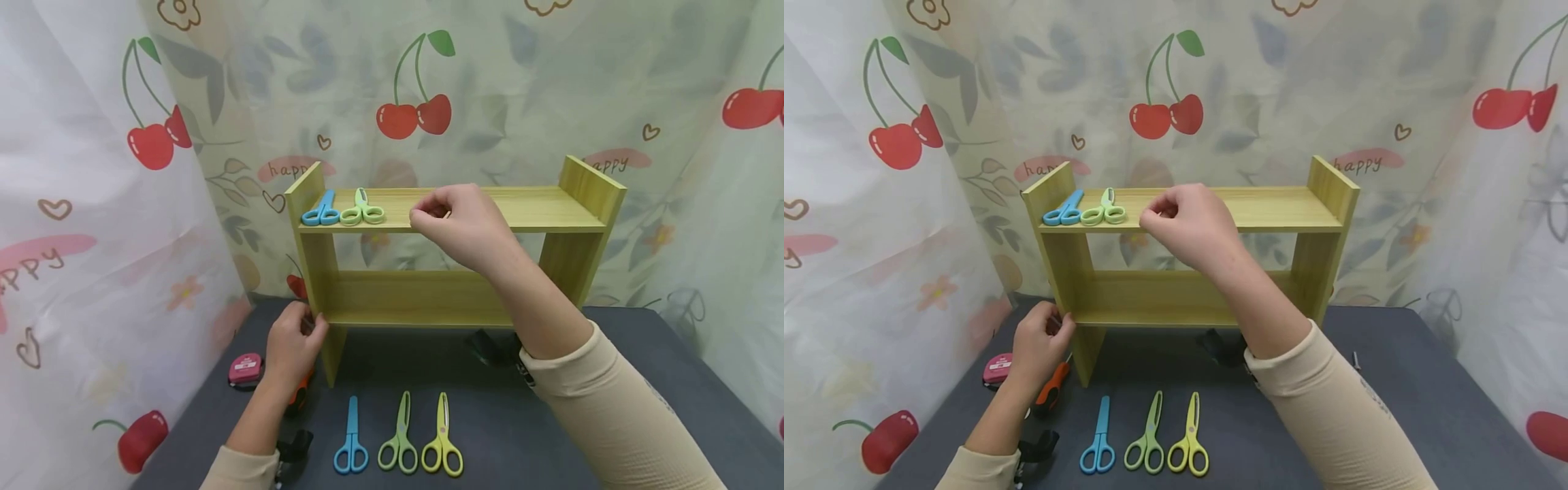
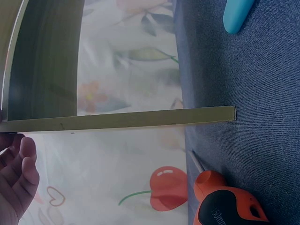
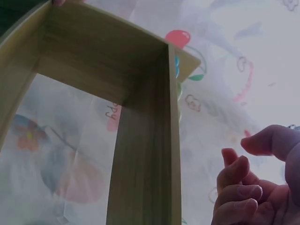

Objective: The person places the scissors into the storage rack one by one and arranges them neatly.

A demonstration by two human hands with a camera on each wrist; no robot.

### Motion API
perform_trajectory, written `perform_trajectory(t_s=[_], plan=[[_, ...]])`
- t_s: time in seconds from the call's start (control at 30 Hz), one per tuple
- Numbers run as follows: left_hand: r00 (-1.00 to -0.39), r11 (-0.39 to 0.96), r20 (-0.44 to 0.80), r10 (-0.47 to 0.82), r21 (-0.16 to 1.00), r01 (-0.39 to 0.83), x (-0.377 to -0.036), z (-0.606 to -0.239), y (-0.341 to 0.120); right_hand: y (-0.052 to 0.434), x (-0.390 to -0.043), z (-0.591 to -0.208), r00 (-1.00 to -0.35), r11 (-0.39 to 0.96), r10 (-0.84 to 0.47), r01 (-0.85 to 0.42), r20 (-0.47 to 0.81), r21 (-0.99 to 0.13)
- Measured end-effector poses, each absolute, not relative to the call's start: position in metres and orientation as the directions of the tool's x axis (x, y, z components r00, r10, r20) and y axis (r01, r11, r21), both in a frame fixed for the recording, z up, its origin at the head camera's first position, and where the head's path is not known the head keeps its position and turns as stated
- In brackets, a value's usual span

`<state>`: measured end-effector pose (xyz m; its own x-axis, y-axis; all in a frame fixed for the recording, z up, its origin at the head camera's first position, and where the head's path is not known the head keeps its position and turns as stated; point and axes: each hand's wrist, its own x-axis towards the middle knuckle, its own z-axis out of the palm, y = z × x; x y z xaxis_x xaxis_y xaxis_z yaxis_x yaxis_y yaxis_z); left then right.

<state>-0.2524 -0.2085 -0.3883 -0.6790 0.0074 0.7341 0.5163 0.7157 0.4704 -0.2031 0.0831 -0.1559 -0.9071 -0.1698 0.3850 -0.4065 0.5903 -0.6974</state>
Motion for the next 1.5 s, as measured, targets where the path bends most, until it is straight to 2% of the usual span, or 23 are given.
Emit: perform_trajectory(t_s=[0.53,1.1,1.5], plan=[[-0.661,0.708,0.751,0.006,0.463,0.533,-0.253,-0.39,-0.208,0.117,-0.15,-0.184,-0.852,0.558,-0.152,-0.493,0.501,-0.668],[-0.659,0.709,0.752,0.006,0.462,0.533,-0.255,-0.39,-0.208,0.149,-0.107,-0.219,-0.849,0.556,-0.064,-0.467,0.525,-0.688],[-0.649,0.708,0.761,0.005,0.455,0.539,-0.255,-0.392,-0.208,0.166,-0.09,-0.245,-0.827,0.55,-0.026,-0.481,0.562,-0.683]])
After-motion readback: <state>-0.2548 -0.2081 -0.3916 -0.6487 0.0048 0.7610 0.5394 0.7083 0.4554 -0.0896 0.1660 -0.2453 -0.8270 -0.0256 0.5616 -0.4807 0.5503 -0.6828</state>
